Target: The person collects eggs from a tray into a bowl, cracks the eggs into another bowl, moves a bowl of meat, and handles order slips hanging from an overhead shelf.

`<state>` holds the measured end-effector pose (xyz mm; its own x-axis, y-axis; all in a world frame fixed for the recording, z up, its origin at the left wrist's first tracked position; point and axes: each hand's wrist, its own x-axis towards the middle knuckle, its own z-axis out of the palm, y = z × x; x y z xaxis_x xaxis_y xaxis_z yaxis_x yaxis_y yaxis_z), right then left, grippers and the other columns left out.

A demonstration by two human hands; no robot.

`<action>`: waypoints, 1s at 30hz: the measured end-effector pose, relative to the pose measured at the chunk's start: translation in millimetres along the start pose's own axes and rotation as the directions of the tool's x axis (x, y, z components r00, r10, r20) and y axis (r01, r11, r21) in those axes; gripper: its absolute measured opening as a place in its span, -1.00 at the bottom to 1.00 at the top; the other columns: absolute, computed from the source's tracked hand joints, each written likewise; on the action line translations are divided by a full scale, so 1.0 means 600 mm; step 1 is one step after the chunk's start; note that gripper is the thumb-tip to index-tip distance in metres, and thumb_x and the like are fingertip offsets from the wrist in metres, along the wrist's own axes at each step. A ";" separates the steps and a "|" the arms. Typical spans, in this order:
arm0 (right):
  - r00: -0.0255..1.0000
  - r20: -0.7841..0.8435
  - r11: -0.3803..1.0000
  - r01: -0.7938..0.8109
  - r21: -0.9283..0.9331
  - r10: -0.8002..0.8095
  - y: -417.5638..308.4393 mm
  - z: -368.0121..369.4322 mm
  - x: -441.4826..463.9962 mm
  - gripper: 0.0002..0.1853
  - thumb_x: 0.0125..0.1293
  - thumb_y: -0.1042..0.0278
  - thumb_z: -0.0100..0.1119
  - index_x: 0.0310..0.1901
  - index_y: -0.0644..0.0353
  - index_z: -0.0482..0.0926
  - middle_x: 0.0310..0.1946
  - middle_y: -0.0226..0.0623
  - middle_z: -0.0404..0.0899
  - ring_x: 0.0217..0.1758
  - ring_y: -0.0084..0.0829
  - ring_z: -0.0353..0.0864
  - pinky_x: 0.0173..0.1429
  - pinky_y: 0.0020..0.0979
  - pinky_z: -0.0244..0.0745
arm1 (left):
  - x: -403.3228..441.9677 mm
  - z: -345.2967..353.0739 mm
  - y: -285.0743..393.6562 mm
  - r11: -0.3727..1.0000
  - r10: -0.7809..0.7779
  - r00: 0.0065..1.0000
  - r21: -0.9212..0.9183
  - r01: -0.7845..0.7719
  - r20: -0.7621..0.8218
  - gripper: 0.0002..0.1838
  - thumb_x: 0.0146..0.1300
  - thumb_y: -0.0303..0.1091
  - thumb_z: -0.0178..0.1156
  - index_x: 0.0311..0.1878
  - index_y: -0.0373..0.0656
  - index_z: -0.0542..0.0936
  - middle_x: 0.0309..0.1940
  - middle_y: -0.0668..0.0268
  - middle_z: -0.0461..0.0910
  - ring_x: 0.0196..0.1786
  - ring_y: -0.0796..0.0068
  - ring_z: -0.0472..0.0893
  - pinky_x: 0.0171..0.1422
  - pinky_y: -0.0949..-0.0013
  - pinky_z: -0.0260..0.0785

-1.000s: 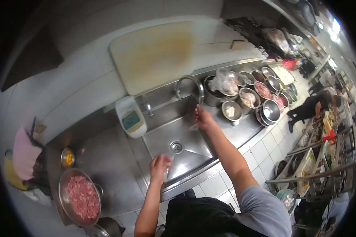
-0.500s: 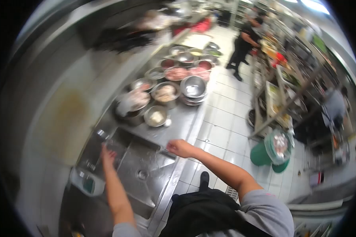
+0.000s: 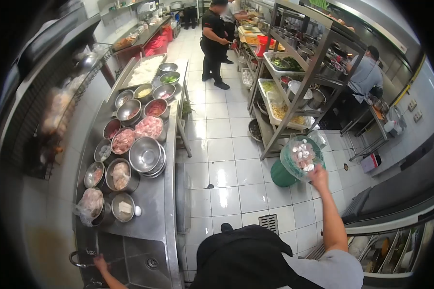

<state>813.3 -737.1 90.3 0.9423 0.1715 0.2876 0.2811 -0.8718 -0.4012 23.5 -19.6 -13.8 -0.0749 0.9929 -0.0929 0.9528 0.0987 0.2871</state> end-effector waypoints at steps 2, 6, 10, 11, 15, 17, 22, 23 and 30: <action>0.963 -0.252 0.995 0.096 -0.012 -0.096 -0.008 -0.081 0.087 -0.87 0.10 0.47 0.15 -0.46 0.25 0.39 -0.59 -0.02 0.46 -0.52 -0.03 0.46 -0.41 -0.13 0.34 | -0.035 0.026 -0.029 0.867 0.366 0.918 0.414 -0.276 -0.153 -0.69 0.23 -0.29 0.27 -0.37 -0.36 0.42 -0.33 0.05 0.57 -0.21 0.13 0.62 -0.12 0.08 0.48; 0.905 -0.423 0.992 0.097 0.077 -0.055 -0.046 -0.230 0.205 -0.80 0.14 0.45 0.18 -0.48 0.24 0.33 -0.65 -0.25 0.34 -0.56 -0.38 0.34 -0.43 -0.26 0.28 | -0.301 -0.099 0.269 0.909 -0.294 0.890 -0.185 0.373 0.349 -0.61 0.11 -0.34 0.33 -0.58 -0.26 0.29 -0.69 0.16 0.36 -0.52 0.37 0.47 -0.41 0.17 0.37; 0.844 -0.484 0.922 -0.031 0.385 0.231 -0.020 -0.187 0.275 -0.84 0.17 0.45 0.16 -0.44 0.24 0.36 -0.60 -0.31 0.38 -0.52 -0.46 0.37 -0.39 -0.32 0.32 | -0.339 -0.047 0.471 0.880 0.384 0.916 -0.347 -0.325 0.118 -0.68 -0.05 -0.51 0.16 -0.65 -0.24 0.17 -0.74 0.23 0.09 -0.53 0.53 0.09 -0.49 0.23 0.03; 0.859 -0.458 0.953 -0.102 0.286 0.229 0.018 -0.122 0.284 -0.88 0.21 0.43 0.15 -0.38 0.25 0.42 -0.56 -0.27 0.44 -0.48 -0.41 0.43 -0.35 -0.31 0.36 | -0.344 -0.035 0.556 0.859 0.423 0.900 -0.365 -0.359 0.108 -0.70 -0.06 -0.51 0.14 -0.64 -0.24 0.17 -0.74 0.23 0.08 -0.53 0.52 0.09 -0.50 0.21 0.02; 0.594 0.673 0.878 -0.128 -0.461 0.440 0.246 0.277 0.206 0.07 -0.06 -0.14 0.41 0.48 -0.04 0.10 0.54 -0.07 -0.14 0.58 -0.02 -0.14 0.56 -0.16 -0.10 | -0.335 0.048 0.849 0.658 0.631 0.774 -0.561 -0.502 0.048 -0.72 0.00 -0.45 0.13 -0.61 -0.23 0.21 -0.72 0.28 0.14 -0.57 0.50 0.15 -0.50 0.24 0.04; 0.889 0.450 0.830 0.182 -0.527 0.091 0.222 0.363 0.152 0.15 -0.17 0.01 0.52 0.50 -0.10 0.06 0.44 -0.01 0.13 0.49 -0.08 0.12 0.44 -0.15 0.17 | -0.321 0.122 0.980 0.605 0.664 0.743 -0.646 -0.465 0.087 -0.72 0.01 -0.45 0.15 -0.61 -0.24 0.23 -0.72 0.29 0.15 -0.57 0.50 0.16 -0.50 0.27 0.06; 0.845 0.056 0.846 -0.533 0.015 0.531 0.084 0.241 0.255 -0.63 -0.11 0.22 0.52 -0.45 0.25 0.50 -0.57 -0.27 0.57 -0.49 -0.28 0.56 -0.28 -0.26 0.51 | -0.322 0.193 1.322 0.438 0.845 0.505 -0.770 -0.464 0.176 -0.76 0.02 -0.46 0.24 -0.58 -0.27 0.35 -0.70 0.28 0.36 -0.58 0.44 0.36 -0.46 0.31 0.22; 0.843 0.031 0.836 -0.537 0.111 0.537 0.055 0.190 0.293 -0.66 -0.06 0.27 0.49 -0.46 0.23 0.47 -0.58 -0.31 0.54 -0.52 -0.32 0.53 -0.32 -0.30 0.50 | -0.316 0.207 1.388 0.467 0.872 0.420 -0.687 -0.557 0.252 -0.80 0.04 -0.43 0.29 -0.48 -0.29 0.45 -0.57 0.19 0.49 -0.46 0.31 0.48 -0.34 0.25 0.33; 0.899 0.209 0.459 -0.383 0.802 0.385 0.006 0.007 0.390 -0.76 0.10 0.39 0.38 -0.29 0.16 0.47 -0.45 -0.32 0.56 -0.43 -0.32 0.58 -0.30 -0.26 0.57 | -0.239 0.425 1.713 0.242 0.861 -0.035 -0.470 -0.849 0.507 -0.22 0.04 -0.13 0.43 0.30 -0.26 0.39 0.36 -0.23 0.19 0.41 -0.17 0.22 0.47 0.06 0.13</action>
<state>1035.5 -698.2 152.4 0.9933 -0.0853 -0.0782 -0.0864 -0.0980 -0.9914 1088.8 -77.6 51.5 0.9723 0.0160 -0.2332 0.1560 -0.7876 0.5962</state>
